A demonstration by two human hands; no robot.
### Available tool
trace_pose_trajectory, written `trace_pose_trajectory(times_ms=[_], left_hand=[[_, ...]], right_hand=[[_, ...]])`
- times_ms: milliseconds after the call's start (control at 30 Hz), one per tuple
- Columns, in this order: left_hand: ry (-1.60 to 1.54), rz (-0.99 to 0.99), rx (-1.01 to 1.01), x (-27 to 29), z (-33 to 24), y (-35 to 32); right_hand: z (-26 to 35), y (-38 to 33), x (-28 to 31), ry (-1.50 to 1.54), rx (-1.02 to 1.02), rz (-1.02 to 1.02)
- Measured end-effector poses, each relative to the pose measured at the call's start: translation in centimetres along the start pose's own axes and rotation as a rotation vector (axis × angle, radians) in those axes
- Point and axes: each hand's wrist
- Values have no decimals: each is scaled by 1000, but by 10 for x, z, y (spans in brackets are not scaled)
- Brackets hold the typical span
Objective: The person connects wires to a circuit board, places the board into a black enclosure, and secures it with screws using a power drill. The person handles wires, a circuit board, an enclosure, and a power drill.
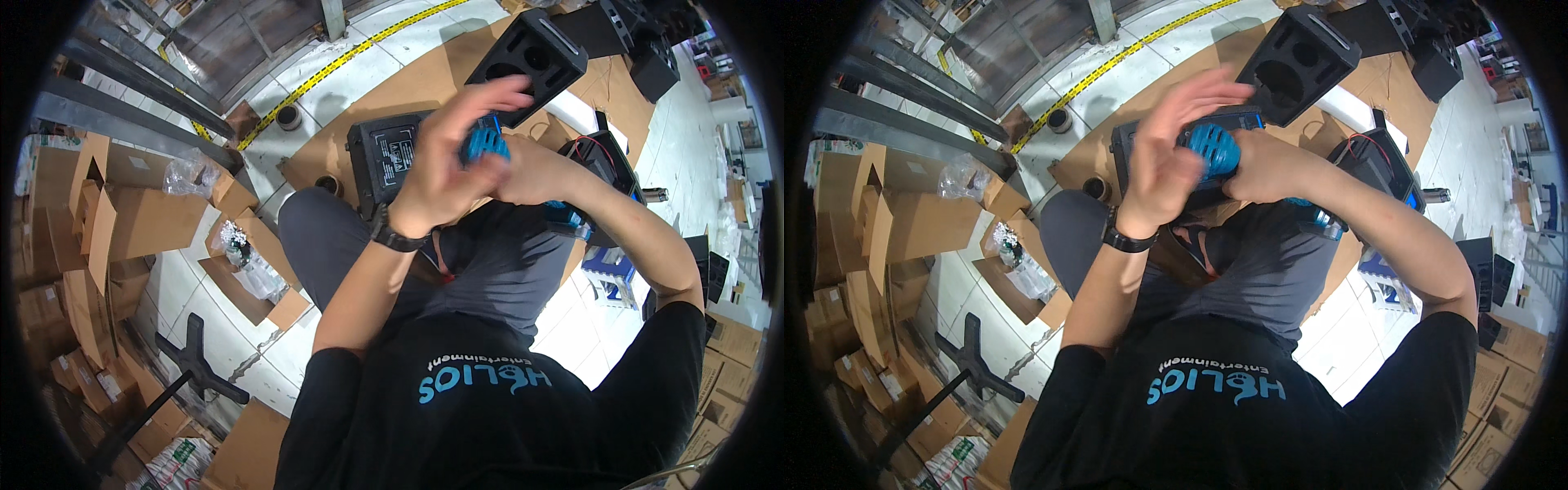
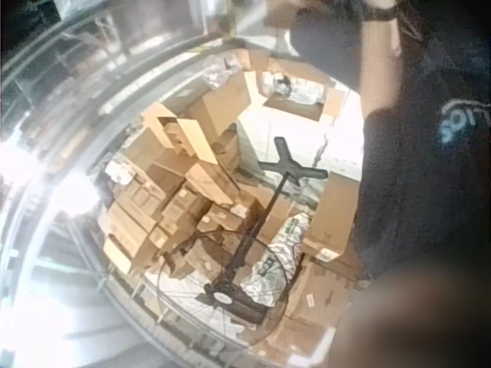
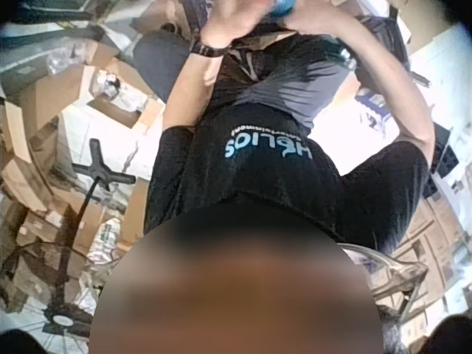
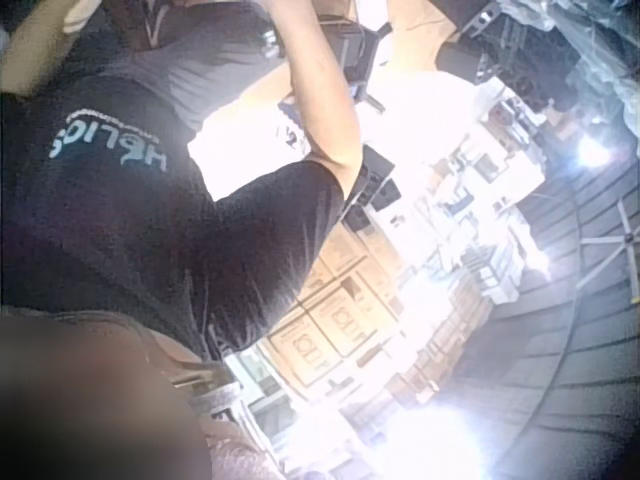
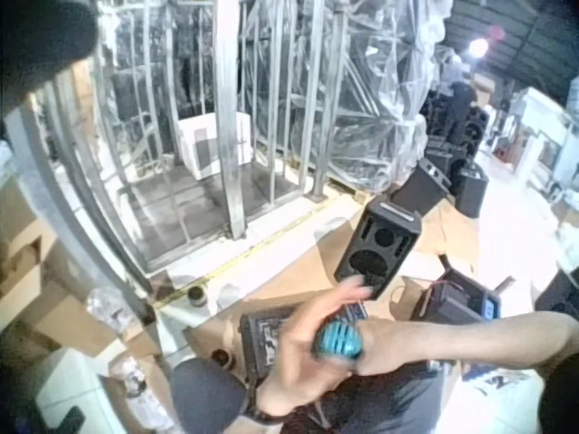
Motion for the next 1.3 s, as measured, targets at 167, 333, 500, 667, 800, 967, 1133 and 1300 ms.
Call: trace_pose_trajectory(times_ms=[167,333,500,667,800,967,1133,1300], left_hand=[[448,196,138,-24,-22,30],[346,97,79,-34,4,33],[368,107,137,-38,12,30],[373,111,164,-37,14,29],[388,125,169,-36,14,27],[389,132,167,-36,14,26],[380,108,192,-34,13,23],[407,54,206,-34,3,18]], right_hand=[[10,-4,9,262,-352,45],[20,-5,12,179,-491,18],[21,-9,16,162,-447,80],[21,-9,12,173,-396,42],[21,-7,9,195,-406,39],[19,-7,7,198,-427,26],[17,-3,8,105,-445,74],[16,4,12,21,-354,124]])
Point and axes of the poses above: each hand's wrist, its own y-axis towards the middle knuckle, its own x-axis out of the back of the hand, z = x × y, and after that the axes turned 5 degrees about x, right-handed
